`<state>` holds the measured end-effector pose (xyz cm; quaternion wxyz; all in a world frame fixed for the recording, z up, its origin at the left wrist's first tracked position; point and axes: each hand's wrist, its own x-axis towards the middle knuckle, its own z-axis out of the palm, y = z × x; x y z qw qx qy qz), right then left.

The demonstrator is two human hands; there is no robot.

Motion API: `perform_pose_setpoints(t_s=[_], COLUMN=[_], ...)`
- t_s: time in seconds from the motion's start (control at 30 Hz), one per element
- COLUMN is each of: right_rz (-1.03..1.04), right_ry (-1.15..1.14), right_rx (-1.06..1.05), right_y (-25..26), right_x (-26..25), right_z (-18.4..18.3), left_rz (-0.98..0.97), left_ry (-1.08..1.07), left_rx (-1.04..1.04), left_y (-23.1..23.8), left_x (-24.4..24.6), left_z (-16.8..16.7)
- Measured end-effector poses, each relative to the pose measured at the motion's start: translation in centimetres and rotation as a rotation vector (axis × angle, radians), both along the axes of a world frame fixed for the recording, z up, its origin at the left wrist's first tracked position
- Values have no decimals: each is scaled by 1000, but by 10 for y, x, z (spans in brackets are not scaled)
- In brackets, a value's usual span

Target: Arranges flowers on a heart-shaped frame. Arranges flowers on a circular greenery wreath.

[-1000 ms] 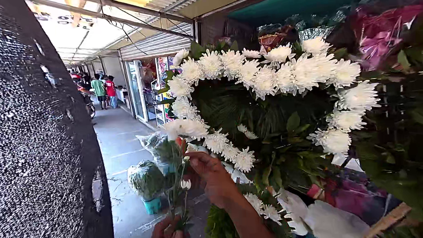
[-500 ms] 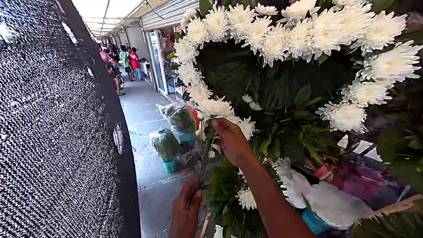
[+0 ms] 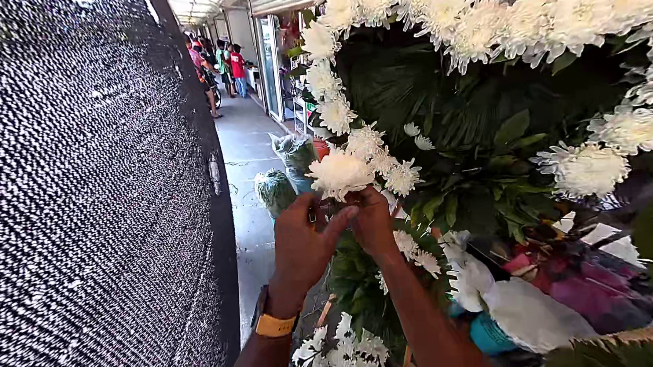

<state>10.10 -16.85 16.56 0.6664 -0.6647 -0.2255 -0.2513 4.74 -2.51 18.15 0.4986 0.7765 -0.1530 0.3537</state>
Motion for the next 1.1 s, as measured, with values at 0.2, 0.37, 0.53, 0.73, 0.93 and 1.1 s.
perform_pose_setpoints(t_s=[0.2, 0.37, 0.53, 0.73, 0.93, 1.1], right_rz=[-184, -219, 44, 157, 162, 140], right_ry=[29, 134, 261, 320, 302, 296], right_rx=[-101, 78, 446, 476, 369, 290], right_y=[0, -33, -28, -21, -30, -44], right_x=[-4, 17, 6, -2, 0, 11], right_z=[-4, -1, 9, 2, 12, 22], left_rz=[-66, -369, -670, -635, -864, -935], left_ry=[-40, 343, 470, 263, 259, 253], left_rx=[-246, -9, -126, -523, -634, -694], left_y=[2, 13, -23, -38, -44, -56], left_x=[3, -25, -5, 42, 68, 74], left_z=[-21, -65, -116, -100, -94, -88])
